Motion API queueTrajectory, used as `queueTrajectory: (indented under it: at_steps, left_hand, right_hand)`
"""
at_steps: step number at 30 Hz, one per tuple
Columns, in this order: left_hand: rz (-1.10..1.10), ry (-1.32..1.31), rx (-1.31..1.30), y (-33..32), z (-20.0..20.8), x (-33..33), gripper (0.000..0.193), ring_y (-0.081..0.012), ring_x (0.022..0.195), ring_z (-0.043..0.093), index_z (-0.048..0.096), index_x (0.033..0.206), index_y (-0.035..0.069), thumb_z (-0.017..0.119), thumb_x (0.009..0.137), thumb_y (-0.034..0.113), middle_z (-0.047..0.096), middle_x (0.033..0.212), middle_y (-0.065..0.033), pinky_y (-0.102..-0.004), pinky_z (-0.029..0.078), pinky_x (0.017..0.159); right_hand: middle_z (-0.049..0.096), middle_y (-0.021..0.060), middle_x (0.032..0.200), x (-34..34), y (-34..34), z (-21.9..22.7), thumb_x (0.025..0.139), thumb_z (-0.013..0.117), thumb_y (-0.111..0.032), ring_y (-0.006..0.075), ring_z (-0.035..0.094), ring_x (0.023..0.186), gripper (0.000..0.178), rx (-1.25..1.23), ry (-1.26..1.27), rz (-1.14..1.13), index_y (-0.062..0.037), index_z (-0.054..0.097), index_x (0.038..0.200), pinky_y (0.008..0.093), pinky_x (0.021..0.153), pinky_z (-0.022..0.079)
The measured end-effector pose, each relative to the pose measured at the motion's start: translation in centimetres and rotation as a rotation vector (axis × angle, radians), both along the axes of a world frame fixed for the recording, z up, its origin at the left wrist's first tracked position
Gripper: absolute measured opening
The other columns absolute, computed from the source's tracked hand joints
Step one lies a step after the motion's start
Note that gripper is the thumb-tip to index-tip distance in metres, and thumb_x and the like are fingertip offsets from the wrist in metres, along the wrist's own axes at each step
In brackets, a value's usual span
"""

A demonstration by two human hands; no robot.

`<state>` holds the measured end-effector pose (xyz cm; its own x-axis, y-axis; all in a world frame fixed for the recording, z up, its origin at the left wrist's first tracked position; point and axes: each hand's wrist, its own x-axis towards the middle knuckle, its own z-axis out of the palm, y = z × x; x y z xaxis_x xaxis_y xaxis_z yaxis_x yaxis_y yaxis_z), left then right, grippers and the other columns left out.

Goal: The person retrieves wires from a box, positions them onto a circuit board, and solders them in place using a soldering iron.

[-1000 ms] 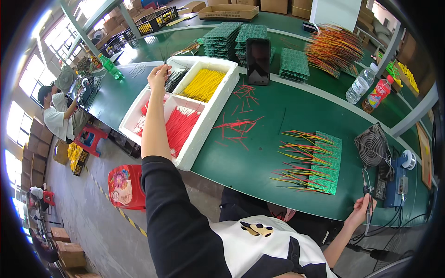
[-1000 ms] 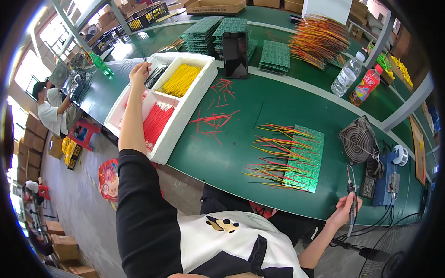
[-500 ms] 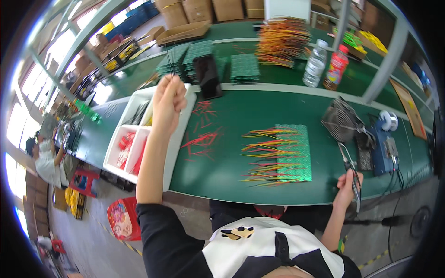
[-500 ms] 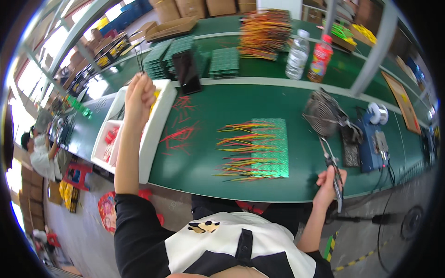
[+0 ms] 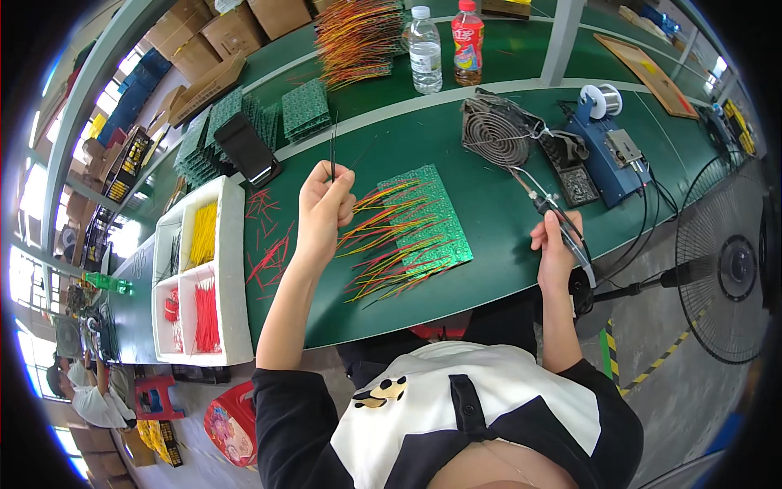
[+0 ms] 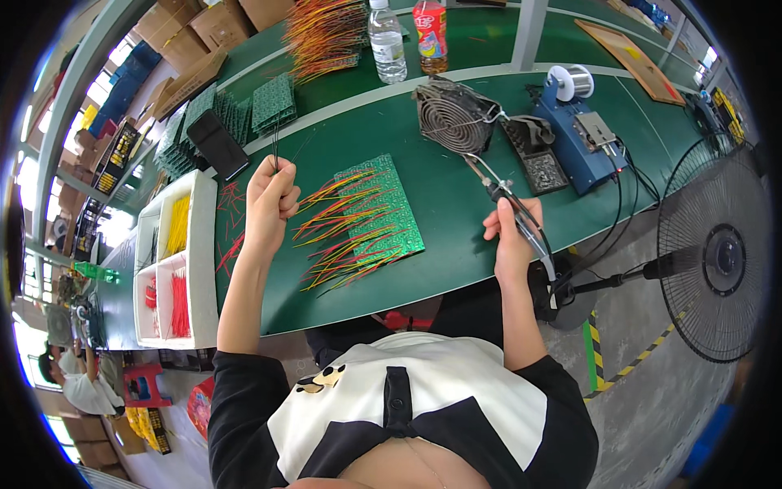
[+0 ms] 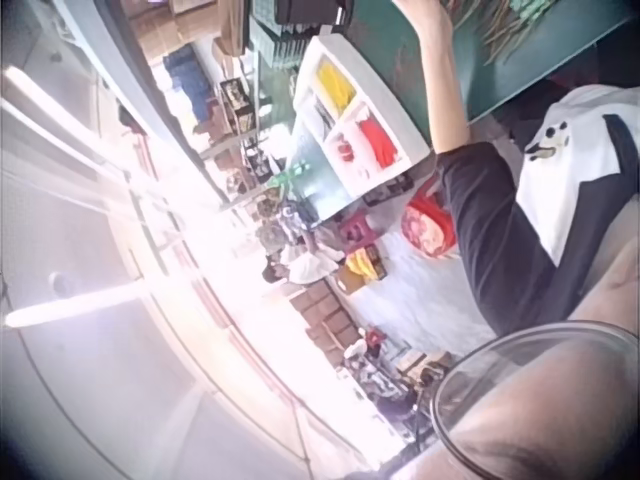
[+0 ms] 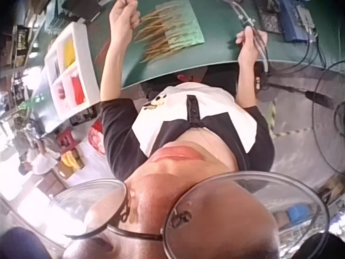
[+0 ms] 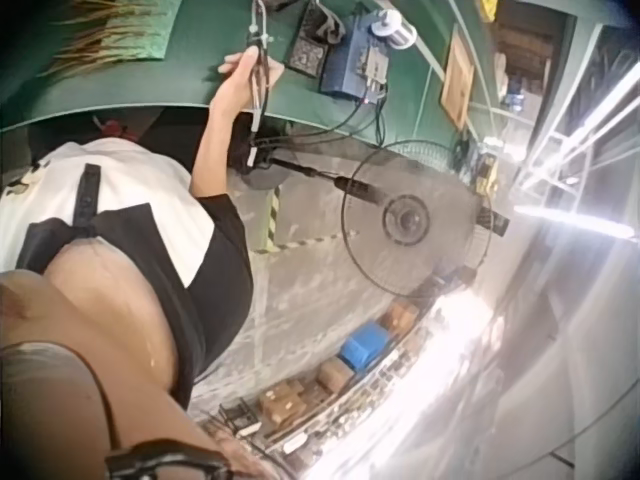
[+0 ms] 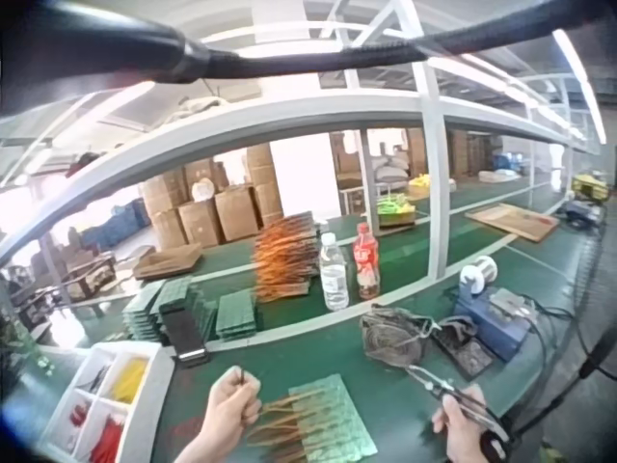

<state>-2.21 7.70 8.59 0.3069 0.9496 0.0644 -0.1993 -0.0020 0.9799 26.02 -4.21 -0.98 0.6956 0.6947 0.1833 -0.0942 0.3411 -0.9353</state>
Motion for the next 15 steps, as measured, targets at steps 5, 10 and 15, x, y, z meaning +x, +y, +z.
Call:
queueTrajectory:
  at_steps: [5, 10, 15]
  left_hand:
    - [0.109, 0.253, 0.14, 2.1, -2.6, 1.4, 0.01, 0.0009, 0.048, 0.028, 0.05, 0.086, 0.004, 0.057, 0.088, 0.012, 0.038, 0.058, 0.0084, -0.0188, 0.019, 0.042]
    - [0.139, 0.561, 0.229, 4.5, -6.3, 1.0, 0.014, -0.0003, 0.055, 0.036, 0.055, 0.083, -0.001, 0.06, 0.085, 0.012, 0.05, 0.062, 0.0042, -0.0201, 0.028, 0.049]
    - [0.203, 0.861, 0.387, 5.2, -7.1, 1.9, 0.019, -0.0213, 0.058, 0.055, 0.054, 0.083, 0.0, 0.06, 0.084, 0.018, 0.058, 0.064, -0.0112, -0.0316, 0.041, 0.058]
  right_hand:
    - [0.057, 0.0077, 0.063, -0.2, 0.9, 0.6, 0.088, 0.059, -0.014, 0.0087, 0.05, 0.048, 0.018, 0.008, -0.044, -0.01, -0.0034, 0.044, 0.087, 0.0198, 0.048, 0.04]
    - [0.057, 0.008, 0.064, -0.1, 0.7, 0.1, 0.087, 0.06, -0.013, 0.0092, 0.05, 0.049, 0.019, 0.003, -0.019, -0.041, -0.0035, 0.044, 0.087, 0.0202, 0.049, 0.041]
    - [0.056, 0.0067, 0.063, -0.2, 0.9, 0.0, 0.087, 0.06, -0.014, 0.009, 0.049, 0.048, 0.018, 0.021, -0.024, -0.047, -0.0044, 0.045, 0.086, 0.0204, 0.048, 0.04]
